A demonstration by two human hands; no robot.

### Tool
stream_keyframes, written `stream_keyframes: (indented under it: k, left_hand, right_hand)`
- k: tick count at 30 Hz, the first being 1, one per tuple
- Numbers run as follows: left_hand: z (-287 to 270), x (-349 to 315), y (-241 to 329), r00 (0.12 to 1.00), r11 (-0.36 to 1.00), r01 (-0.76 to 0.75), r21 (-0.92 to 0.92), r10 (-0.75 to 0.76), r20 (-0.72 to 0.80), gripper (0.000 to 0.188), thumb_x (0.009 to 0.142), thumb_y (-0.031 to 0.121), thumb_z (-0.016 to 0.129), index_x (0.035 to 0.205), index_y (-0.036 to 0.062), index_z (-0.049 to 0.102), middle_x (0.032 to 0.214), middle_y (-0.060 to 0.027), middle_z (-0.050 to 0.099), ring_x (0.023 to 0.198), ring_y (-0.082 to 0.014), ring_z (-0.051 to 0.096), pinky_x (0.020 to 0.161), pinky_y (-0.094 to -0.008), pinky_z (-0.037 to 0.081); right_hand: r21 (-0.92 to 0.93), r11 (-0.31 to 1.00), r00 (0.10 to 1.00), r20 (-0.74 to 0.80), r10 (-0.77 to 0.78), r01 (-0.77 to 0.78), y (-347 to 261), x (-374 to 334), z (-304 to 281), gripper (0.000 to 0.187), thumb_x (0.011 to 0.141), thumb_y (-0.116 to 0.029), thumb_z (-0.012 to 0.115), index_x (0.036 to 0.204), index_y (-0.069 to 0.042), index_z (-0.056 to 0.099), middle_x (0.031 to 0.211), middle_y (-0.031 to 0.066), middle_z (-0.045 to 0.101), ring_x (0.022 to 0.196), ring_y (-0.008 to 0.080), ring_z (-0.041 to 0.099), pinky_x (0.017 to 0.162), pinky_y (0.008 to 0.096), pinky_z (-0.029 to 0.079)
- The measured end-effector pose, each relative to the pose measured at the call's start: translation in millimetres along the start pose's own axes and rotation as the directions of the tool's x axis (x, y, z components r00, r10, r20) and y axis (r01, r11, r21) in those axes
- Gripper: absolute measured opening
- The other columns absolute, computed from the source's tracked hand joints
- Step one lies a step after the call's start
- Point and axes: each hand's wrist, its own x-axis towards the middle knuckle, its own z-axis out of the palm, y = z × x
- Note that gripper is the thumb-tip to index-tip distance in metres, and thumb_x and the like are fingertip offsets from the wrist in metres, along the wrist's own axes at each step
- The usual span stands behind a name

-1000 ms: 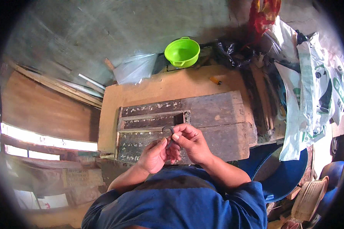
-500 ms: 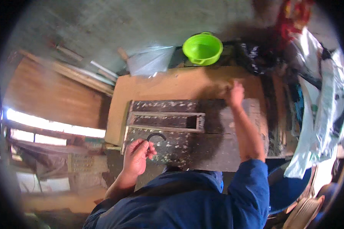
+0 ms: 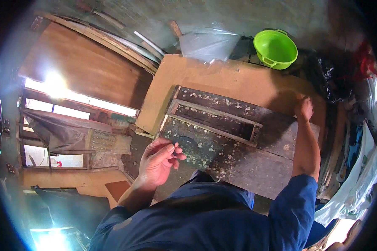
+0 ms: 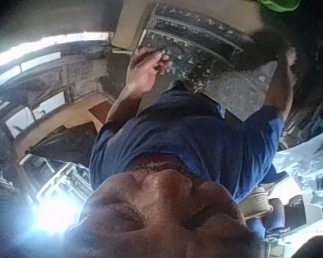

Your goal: The person retrieves two wooden boards from a stack and places them on a workbench. They then retrieve a metal frame and place it on the boards. The person uses a lighter to heat a small metal ring and places it on the frame. Finally, they place a clear plastic sheet over the frame and press it down.

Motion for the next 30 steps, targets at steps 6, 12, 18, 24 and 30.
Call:
stream_keyframes:
  k: [6,12,18,24,30]
  left_hand:
    - [-2,3,-3,0.998,0.999,0.033,-0.041,-0.03,0.056,0.008,0.095,0.01,0.058,0.1,0.0074,0.064,0.096,-0.0122,0.07,0.084,-0.0248,0.071,0.057,-0.0293,0.052]
    - [1,15,-13,0.977,0.97,0.118,-0.212,-0.076,0.199,0.01,0.096,0.009,0.055,0.1,0.005,0.064,0.103,-0.017,0.07,0.093,-0.0277,0.07,0.07,-0.0303,0.059]
    - [16,20,-22,0.939,0.961,0.182,-0.208,-0.107,0.328,0.01,0.096,0.009,0.056,0.101,0.0062,0.064,0.105,-0.0171,0.069,0.094,-0.0282,0.07,0.071,-0.0312,0.059]
    - [36,18,-34,0.9,0.994,0.105,-0.034,-0.08,0.429,0.003,0.097,0.009,0.055,0.096,0.0064,0.055,0.105,-0.0155,0.07,0.095,-0.0272,0.07,0.07,-0.0314,0.059]
    - [43,15,-48,0.885,0.993,0.117,0.021,-0.114,0.452,0.003,0.096,0.009,0.056,0.098,0.0065,0.055,0.104,-0.0154,0.07,0.095,-0.0266,0.07,0.07,-0.0318,0.059]
  right_hand:
    - [0.811,0.58,0.991,0.006,-0.131,0.071,4,-46,-33,0.031,0.094,-0.025,0.058,0.118,-0.007,0.056,0.091,0.0073,0.064,0.079,0.022,0.064,0.072,0.0351,0.051]
    - [0.927,-0.242,0.917,0.191,-0.35,-0.286,-22,-200,-127,0.027,0.091,-0.02,0.066,0.113,-0.005,0.061,0.09,0.003,0.061,0.073,0.011,0.058,0.067,0.0231,0.046]
    - [0.972,-0.063,0.917,0.19,-0.351,-0.226,0,-290,-131,0.025,0.09,-0.018,0.067,0.109,-0.003,0.06,0.088,0.0044,0.062,0.073,0.0111,0.058,0.068,0.0247,0.047]
    - [0.994,0.042,0.937,0.109,-0.332,-0.101,-6,-342,-140,0.011,0.095,-0.015,0.059,0.1,-0.005,0.057,0.082,0.0032,0.06,0.072,0.0109,0.057,0.064,0.0239,0.045]
    - [0.973,-0.053,0.85,0.17,-0.499,-0.226,-27,-362,-174,0.027,0.1,-0.027,0.052,0.113,-0.004,0.057,0.082,0.0001,0.052,0.068,0.0069,0.044,0.06,0.0213,0.035]
